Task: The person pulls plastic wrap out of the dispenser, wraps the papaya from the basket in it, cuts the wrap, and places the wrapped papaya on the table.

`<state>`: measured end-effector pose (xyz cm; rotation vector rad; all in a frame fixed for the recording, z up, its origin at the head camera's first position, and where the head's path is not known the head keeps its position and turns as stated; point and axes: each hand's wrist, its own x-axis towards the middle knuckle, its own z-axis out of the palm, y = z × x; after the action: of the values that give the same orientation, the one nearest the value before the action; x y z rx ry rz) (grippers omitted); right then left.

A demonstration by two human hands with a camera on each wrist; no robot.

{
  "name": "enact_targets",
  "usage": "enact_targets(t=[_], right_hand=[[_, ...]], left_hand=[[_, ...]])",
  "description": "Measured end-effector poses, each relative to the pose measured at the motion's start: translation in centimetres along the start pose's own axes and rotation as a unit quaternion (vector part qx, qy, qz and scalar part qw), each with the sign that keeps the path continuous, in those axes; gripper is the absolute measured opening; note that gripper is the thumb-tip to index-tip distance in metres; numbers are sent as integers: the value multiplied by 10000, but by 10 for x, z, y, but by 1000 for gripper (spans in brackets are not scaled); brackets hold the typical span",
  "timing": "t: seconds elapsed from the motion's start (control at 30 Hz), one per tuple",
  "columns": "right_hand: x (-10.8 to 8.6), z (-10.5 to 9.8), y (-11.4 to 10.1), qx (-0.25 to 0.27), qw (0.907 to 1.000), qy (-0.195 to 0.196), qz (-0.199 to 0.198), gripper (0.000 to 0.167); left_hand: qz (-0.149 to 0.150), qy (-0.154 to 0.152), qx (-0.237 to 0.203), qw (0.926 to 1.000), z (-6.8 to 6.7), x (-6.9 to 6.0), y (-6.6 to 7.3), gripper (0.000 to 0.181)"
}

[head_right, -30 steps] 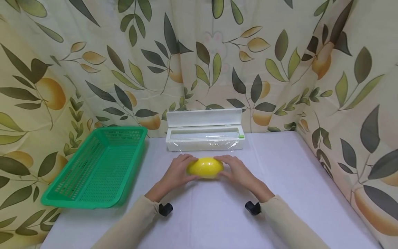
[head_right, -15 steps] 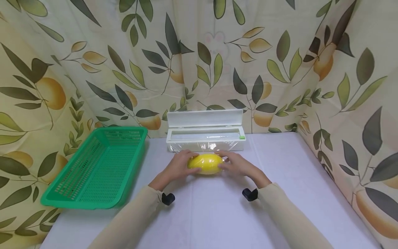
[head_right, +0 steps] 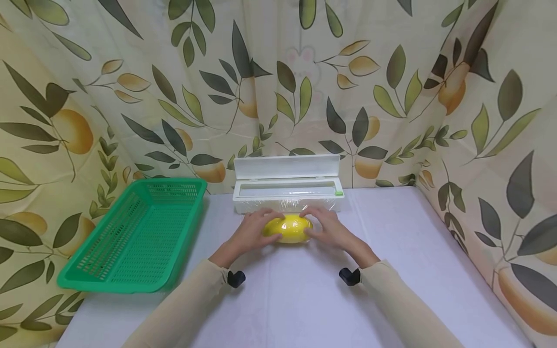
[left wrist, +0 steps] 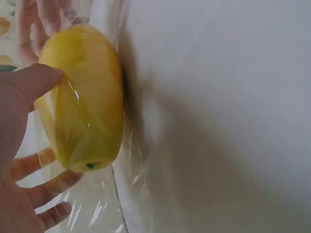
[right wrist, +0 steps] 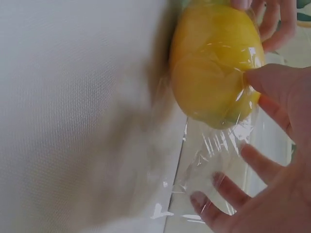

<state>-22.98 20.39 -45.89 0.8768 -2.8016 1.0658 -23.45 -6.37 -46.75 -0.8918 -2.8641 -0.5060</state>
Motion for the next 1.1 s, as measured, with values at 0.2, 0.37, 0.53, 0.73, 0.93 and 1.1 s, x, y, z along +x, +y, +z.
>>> enact_targets(t=[0.2,0.37,0.53,0.73,0.93,1.1], right_hand=[[1,5,-3,-651,9969,432,124,35],[-2,6,-4,-482,9981,373,-65,37],[-4,3,-3,-239,9996,150,17,40],[1,7,1,-282,9993,132,216,64],[8,9,5,-183,9989,378,226,62],[16,4,8,-252,9988,210,368,59]], left_hand=[[46,273,401,9988,-3,0,5,47],[146,255,477,9984,-2,0,8,50],[103,110,419,9990,0,-1,7,61],[52,258,239,9994,1,1,5,71],[20,432,108,9990,7,7,1,65],[-74,393,147,9991,6,14,-3,62]])
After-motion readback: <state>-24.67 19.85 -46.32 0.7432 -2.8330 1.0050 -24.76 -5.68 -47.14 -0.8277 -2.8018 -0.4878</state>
